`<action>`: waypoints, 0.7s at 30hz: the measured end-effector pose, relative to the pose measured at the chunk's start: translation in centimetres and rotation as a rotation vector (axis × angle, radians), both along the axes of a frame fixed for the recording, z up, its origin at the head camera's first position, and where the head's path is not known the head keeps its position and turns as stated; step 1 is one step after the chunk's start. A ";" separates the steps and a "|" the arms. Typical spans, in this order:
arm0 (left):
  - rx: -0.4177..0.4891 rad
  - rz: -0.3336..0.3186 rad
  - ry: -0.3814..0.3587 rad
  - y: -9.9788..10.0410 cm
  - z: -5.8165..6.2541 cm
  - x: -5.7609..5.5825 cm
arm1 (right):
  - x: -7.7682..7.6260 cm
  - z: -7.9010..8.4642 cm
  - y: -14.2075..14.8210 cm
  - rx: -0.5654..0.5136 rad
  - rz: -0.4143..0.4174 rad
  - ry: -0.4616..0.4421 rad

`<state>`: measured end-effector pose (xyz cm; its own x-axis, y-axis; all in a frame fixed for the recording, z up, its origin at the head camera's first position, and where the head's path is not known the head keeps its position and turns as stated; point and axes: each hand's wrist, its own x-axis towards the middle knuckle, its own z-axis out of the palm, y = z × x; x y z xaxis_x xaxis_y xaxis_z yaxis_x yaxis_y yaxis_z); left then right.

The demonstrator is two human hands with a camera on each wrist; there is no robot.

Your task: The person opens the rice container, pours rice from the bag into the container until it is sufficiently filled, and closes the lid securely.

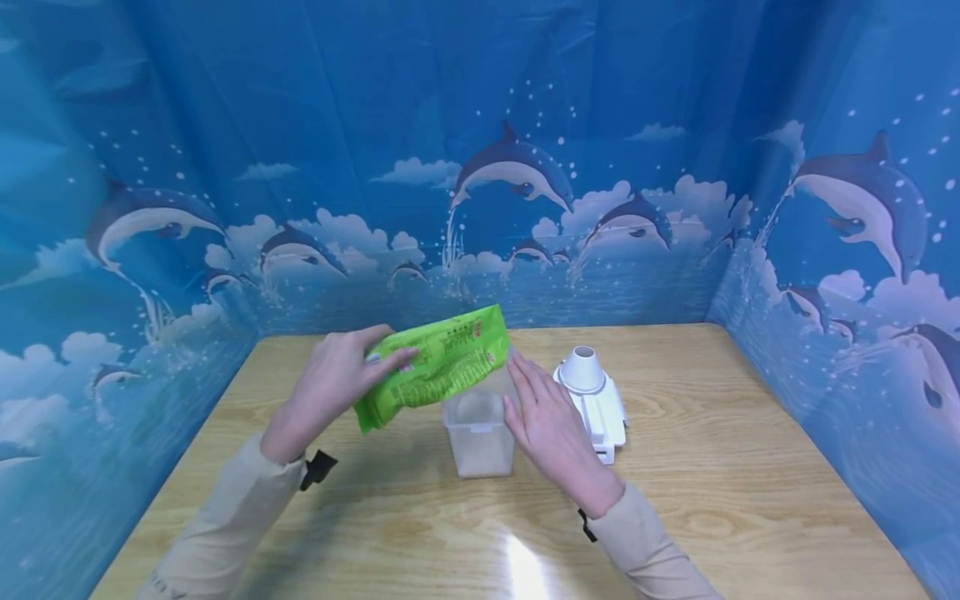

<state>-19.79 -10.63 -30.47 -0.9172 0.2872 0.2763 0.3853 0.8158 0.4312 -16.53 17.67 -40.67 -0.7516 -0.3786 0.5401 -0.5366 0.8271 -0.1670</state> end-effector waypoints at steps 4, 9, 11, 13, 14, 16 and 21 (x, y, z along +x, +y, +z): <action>-0.041 0.001 0.096 0.2 -0.4 0.1 | 0.0 0.0 0.0 0.002 -0.001 -0.009; -0.053 0.007 0.251 0.5 -1.1 0.2 | 0.1 0.0 0.1 0.005 -0.009 -0.032; -0.043 0.006 0.291 0.5 -1.3 0.3 | 0.1 0.0 0.1 0.005 -0.011 -0.041; -0.040 0.006 0.326 0.6 -1.3 0.4 | 0.1 0.1 0.1 0.004 -0.013 -0.049; -0.045 0.007 0.347 0.6 -1.4 0.4 | 0.1 0.1 0.1 0.004 -0.015 -0.054; -0.059 0.012 0.389 0.7 -1.5 0.3 | 0.1 0.2 0.0 0.005 -0.018 -0.062; -0.097 0.025 0.485 0.9 -1.9 0.1 | 0.1 0.2 0.0 0.006 -0.021 -0.065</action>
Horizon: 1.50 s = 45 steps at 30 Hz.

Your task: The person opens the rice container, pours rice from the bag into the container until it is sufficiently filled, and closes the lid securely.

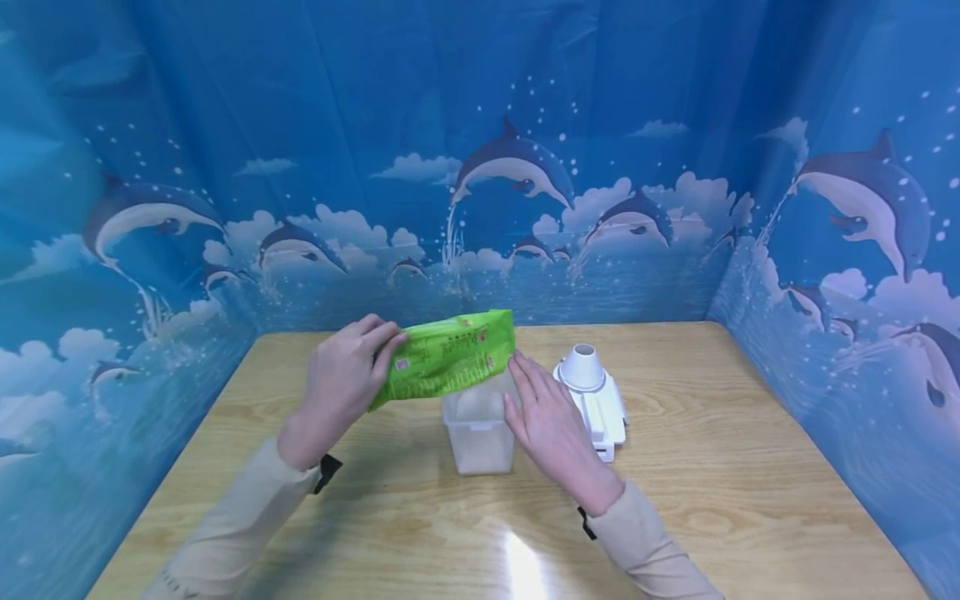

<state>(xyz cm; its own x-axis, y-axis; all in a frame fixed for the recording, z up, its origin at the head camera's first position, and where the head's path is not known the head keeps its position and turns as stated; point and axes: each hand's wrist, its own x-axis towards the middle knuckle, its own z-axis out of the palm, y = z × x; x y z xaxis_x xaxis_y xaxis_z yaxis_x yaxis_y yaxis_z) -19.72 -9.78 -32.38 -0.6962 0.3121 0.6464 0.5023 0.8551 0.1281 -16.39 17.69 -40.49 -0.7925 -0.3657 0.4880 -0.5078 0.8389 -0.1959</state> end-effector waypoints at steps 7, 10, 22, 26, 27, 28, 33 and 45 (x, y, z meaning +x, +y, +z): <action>0.012 -0.006 0.045 0.0 -0.3 -0.1 | 0.0 -0.1 0.0 -0.010 0.004 0.021; 0.016 -0.010 0.048 0.0 -0.4 -0.1 | 0.0 -0.1 0.0 -0.016 0.004 0.022; 0.003 -0.019 0.048 -0.1 -0.3 -0.1 | 0.0 -0.2 0.0 -0.013 -0.001 0.012; -0.010 -0.021 0.057 -0.1 -0.1 -0.1 | 0.0 -0.2 0.0 -0.016 -0.003 0.011; -0.013 -0.021 0.057 -0.1 -0.1 0.0 | 0.0 -0.1 -0.1 -0.017 -0.003 0.011; -0.017 -0.021 0.058 -0.1 0.0 0.0 | 0.0 -0.1 -0.1 -0.016 -0.003 0.013; -0.031 -0.017 0.060 -0.1 0.1 0.1 | 0.0 -0.1 0.0 -0.002 -0.002 0.028; -0.044 -0.016 0.067 -0.2 0.3 0.0 | -0.1 -0.1 -0.1 0.032 -0.007 0.083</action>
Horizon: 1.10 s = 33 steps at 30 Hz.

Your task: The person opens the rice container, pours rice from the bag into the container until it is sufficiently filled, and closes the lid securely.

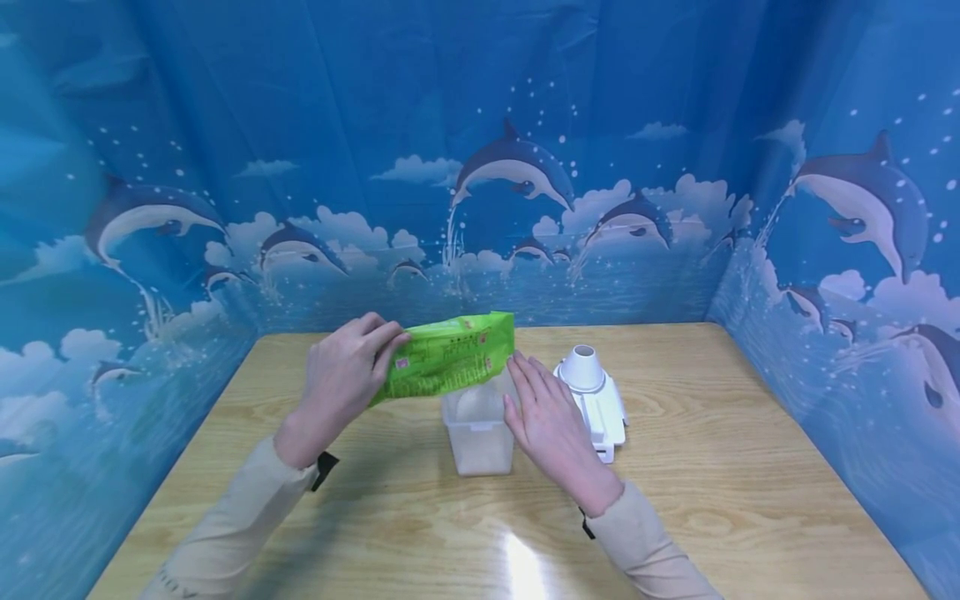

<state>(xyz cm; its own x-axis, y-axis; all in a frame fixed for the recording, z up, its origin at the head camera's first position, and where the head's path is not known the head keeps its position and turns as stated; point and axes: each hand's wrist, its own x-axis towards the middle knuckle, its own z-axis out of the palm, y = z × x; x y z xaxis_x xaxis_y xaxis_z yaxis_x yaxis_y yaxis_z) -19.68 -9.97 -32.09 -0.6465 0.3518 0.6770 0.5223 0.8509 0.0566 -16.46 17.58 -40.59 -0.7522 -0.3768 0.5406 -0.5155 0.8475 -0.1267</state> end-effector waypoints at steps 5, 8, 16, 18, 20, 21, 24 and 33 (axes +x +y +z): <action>0.001 0.000 -0.003 0.1 0.1 0.0 | 0.0 0.0 0.0 0.002 0.003 0.008; 0.001 0.001 -0.005 0.1 0.2 0.1 | 0.0 0.0 0.0 0.005 0.002 0.006; -0.004 0.008 -0.017 0.2 0.2 0.1 | 0.0 -0.1 0.1 0.005 0.001 -0.002; -0.004 0.008 -0.016 0.2 0.2 0.1 | 0.0 -0.2 0.1 0.006 0.000 -0.002; -0.007 0.010 -0.012 0.2 0.2 0.1 | 0.0 -0.2 0.1 0.006 0.000 -0.003; -0.008 0.010 -0.009 0.2 0.2 0.1 | 0.0 -0.2 0.1 0.006 0.000 -0.002; -0.015 0.014 0.001 0.3 0.2 0.1 | 0.0 -0.2 0.1 0.004 0.004 0.007; -0.038 0.019 0.026 0.5 0.5 0.0 | 0.0 -0.1 0.0 -0.009 0.016 0.037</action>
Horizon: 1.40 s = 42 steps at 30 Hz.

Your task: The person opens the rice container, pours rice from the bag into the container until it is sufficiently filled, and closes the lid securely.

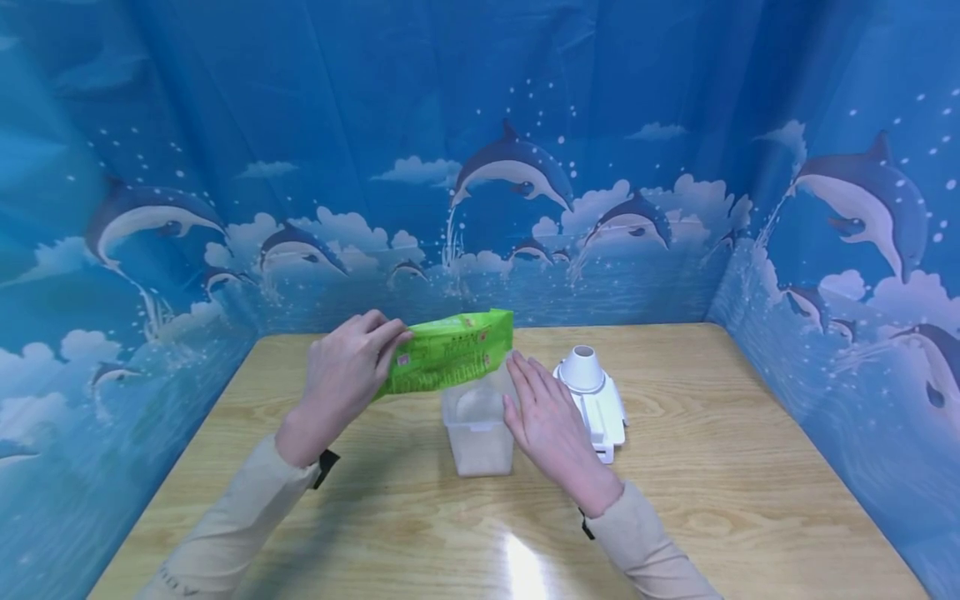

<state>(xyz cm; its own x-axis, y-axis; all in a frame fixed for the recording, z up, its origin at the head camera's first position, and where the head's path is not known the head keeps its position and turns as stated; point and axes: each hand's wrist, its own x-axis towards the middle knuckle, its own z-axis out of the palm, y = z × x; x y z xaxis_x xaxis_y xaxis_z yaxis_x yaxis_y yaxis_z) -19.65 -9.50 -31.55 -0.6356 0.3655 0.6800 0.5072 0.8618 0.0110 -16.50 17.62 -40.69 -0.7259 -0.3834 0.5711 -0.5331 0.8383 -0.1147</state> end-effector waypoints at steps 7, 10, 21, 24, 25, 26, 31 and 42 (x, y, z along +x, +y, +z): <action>-0.014 -0.006 -0.001 0.1 0.3 -0.1 | 0.0 0.1 -0.1 -0.001 -0.002 -0.013; -0.017 -0.003 -0.005 0.0 0.3 -0.1 | 0.0 0.1 -0.1 -0.002 -0.003 -0.015; -0.016 -0.013 0.001 0.0 0.4 -0.1 | -0.1 0.0 0.0 -0.004 0.000 0.003; -0.016 -0.014 -0.004 0.0 0.5 -0.1 | -0.1 -0.1 0.0 -0.003 -0.003 0.002; -0.017 -0.014 -0.005 0.0 0.5 0.0 | -0.1 -0.1 0.0 -0.003 -0.003 0.001; -0.019 -0.013 -0.005 0.0 0.5 0.0 | -0.1 -0.1 0.0 -0.003 -0.003 0.002; -0.027 -0.013 0.007 0.0 0.5 -0.1 | -0.1 0.0 0.0 -0.001 -0.005 0.006; -0.026 -0.031 0.020 -0.2 0.6 0.0 | -0.1 -0.1 -0.1 0.002 -0.005 0.004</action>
<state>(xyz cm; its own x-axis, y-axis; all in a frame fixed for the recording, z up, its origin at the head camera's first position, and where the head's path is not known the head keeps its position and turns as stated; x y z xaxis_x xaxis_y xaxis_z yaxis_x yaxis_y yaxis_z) -19.65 -9.66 -30.94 -0.6104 0.4022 0.6824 0.5336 0.8455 -0.0210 -16.55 17.56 -40.76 -0.7255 -0.3810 0.5731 -0.5296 0.8409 -0.1114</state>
